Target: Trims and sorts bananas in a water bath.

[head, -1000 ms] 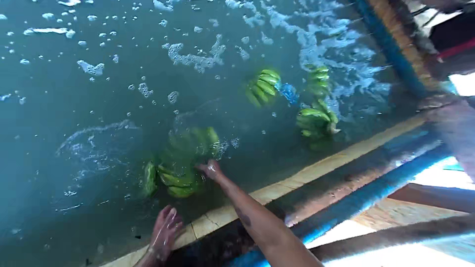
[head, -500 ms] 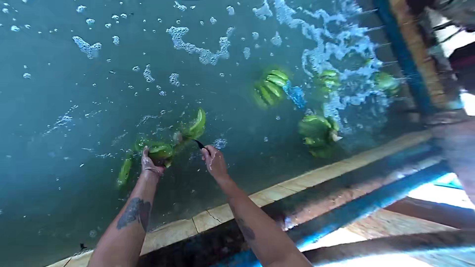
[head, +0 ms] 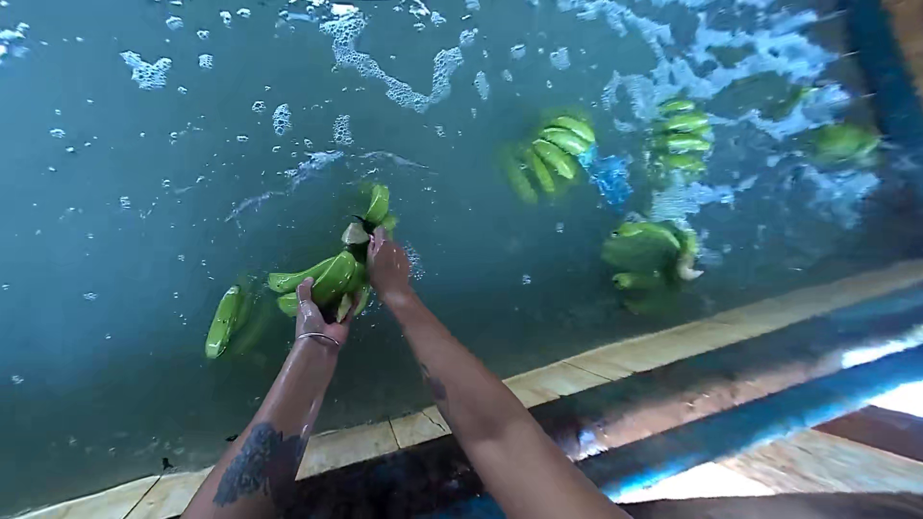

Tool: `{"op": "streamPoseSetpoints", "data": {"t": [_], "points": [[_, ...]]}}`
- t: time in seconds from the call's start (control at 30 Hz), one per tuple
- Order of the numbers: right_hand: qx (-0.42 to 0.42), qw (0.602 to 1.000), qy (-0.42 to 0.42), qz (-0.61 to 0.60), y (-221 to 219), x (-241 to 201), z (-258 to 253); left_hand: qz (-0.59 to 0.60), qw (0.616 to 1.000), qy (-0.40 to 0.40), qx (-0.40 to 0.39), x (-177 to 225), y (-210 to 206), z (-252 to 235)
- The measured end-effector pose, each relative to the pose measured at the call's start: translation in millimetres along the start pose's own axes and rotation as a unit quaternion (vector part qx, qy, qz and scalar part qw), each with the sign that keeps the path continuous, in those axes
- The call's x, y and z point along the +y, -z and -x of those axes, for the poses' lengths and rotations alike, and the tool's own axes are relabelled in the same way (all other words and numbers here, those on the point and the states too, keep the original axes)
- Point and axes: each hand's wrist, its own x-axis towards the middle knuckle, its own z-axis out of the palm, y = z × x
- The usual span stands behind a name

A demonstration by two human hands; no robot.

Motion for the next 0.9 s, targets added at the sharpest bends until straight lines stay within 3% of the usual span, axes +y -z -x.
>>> {"op": "streamPoseSetpoints", "data": {"t": [0.07, 0.17, 0.3, 0.33, 0.37, 0.43, 0.53, 0.6, 0.67, 0.77, 0.8, 0.83, 0.9], "points": [[-0.035, 0.997, 0.024, -0.06, -6.2, 5.5, 19.0, 0.0, 0.999, -0.017, -0.028, -1.3, 11.2, 2.0], [-0.11, 0.978, -0.017, -0.179, -0.8, 20.0, 35.0, -0.014, 0.998, -0.048, -0.047, -6.3, 25.5, 8.0], [-0.202, 0.879, -0.056, -0.427, 39.9, 19.3, 90.5, -0.025, 0.993, -0.081, -0.084, -1.7, 35.0, -15.4], [-0.169, 0.891, -0.053, -0.418, 48.0, 24.0, 97.2, -0.037, 0.991, -0.086, -0.093, -2.4, 41.5, -20.0], [-0.108, 0.929, -0.04, -0.351, 49.5, 34.5, 94.7, -0.049, 0.99, -0.09, -0.1, -7.4, 48.8, -22.9], [-0.014, 0.989, -0.02, -0.143, 46.8, 52.8, 68.0, -0.067, 0.985, -0.107, -0.115, -23.3, 53.1, -23.9], [-0.02, 0.999, -0.026, 0.03, 29.9, 48.1, 38.1, -0.066, 0.98, -0.153, -0.108, -48.4, 53.7, -11.0], [-0.021, 0.999, -0.028, 0.011, 7.8, 42.1, 34.8, -0.067, 0.977, -0.177, -0.097, -60.1, 57.3, -8.8], [-0.083, 0.99, -0.032, -0.111, 0.1, 47.0, 51.5, -0.079, 0.975, -0.186, -0.091, -64.6, 64.0, -17.9], [-0.25, 0.883, -0.05, -0.394, 11.9, 67.8, 93.2, -0.108, 0.973, -0.171, -0.113, -47.5, 74.6, -31.4], [-0.224, 0.889, -0.051, -0.396, 18.3, 72.6, 95.3, -0.109, 0.974, -0.159, -0.122, -42.5, 75.8, -30.3], [-0.16, 0.928, -0.036, -0.334, 20.2, 77.9, 88.8, -0.105, 0.976, -0.144, -0.128, -40.2, 77.3, -26.5], [-0.045, 0.989, 0.003, -0.14, 15.0, 77.8, 58.3, -0.073, 0.981, -0.115, -0.136, -39.2, 72.4, -17.5]]}}
